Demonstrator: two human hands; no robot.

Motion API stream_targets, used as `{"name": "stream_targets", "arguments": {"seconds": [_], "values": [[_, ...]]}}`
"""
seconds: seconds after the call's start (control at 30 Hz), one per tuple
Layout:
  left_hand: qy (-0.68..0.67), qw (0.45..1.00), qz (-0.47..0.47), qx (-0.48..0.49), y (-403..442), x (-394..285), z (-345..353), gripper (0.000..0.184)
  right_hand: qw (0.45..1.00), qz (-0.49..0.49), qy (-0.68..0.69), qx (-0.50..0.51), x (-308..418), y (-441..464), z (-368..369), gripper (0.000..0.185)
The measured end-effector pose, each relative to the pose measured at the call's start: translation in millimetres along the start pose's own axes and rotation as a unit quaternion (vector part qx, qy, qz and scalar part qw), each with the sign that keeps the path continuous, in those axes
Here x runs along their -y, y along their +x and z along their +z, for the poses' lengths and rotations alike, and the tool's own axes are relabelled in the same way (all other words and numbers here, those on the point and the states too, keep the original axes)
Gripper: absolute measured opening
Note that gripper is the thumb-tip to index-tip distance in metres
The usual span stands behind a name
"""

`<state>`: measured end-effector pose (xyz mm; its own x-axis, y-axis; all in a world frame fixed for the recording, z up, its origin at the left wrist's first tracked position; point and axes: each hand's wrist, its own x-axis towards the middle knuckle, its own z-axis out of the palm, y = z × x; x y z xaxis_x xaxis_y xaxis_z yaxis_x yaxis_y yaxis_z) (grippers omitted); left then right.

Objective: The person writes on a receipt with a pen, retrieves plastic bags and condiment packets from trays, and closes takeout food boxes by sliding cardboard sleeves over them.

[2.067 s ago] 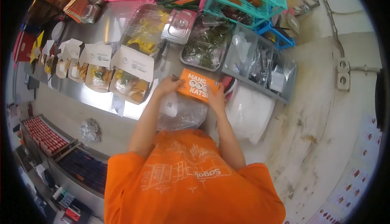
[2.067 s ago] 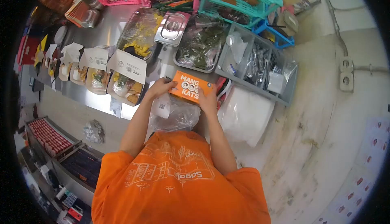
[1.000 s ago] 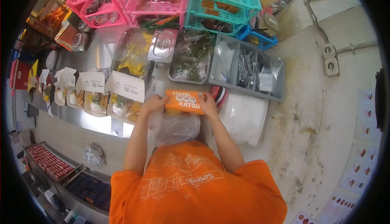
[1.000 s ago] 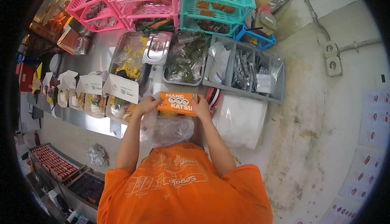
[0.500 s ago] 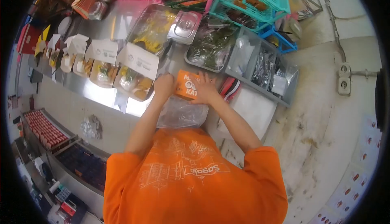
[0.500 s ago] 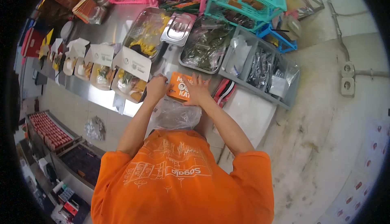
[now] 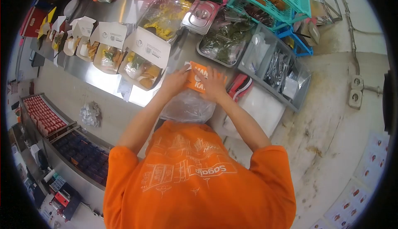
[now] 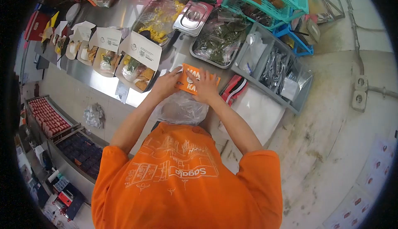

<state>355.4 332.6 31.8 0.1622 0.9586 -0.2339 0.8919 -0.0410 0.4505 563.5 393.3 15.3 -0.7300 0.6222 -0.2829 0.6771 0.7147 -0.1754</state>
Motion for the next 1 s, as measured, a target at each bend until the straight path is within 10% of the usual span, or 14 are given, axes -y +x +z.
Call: {"name": "stream_targets", "arguments": {"seconds": [0.13, 0.3, 0.5, 0.57, 0.73, 0.83, 0.9, 1.0], "values": [[-0.073, 0.986, -0.044, -0.143, -61, -21, -53, 0.04, 0.995, 0.073, 0.073, -0.013, -19, -4, -3, 0.111], [-0.126, 0.928, -0.343, -0.069, -162, -21, -87, 0.042, 0.959, 0.128, 0.253, 0.001, -41, -32, -60, 0.113], [0.013, 0.942, -0.322, -0.097, -161, 2, 15, 0.064, 0.664, -0.091, 0.737, 0.09, 4, -59, -61, 0.12], [-0.154, 0.92, -0.337, -0.124, -140, 29, 52, 0.059, 0.612, -0.114, 0.778, 0.081, 64, -50, -42, 0.12], [-0.506, 0.8, -0.29, -0.141, -134, 56, 103, 0.042, 0.881, -0.261, 0.358, -0.164, 100, -8, 37, 0.11], [-0.675, 0.683, -0.239, -0.144, -141, 67, 102, 0.032, 0.904, -0.331, 0.228, -0.147, 75, -11, 38, 0.101], [-0.522, 0.788, -0.266, -0.188, -140, 54, 90, 0.036, 0.913, -0.354, 0.182, -0.085, 61, -15, 29, 0.098], [-0.497, 0.748, -0.322, -0.301, -139, 34, 61, 0.045, 0.932, -0.344, 0.113, -0.008, 44, -21, 15, 0.1]]}}
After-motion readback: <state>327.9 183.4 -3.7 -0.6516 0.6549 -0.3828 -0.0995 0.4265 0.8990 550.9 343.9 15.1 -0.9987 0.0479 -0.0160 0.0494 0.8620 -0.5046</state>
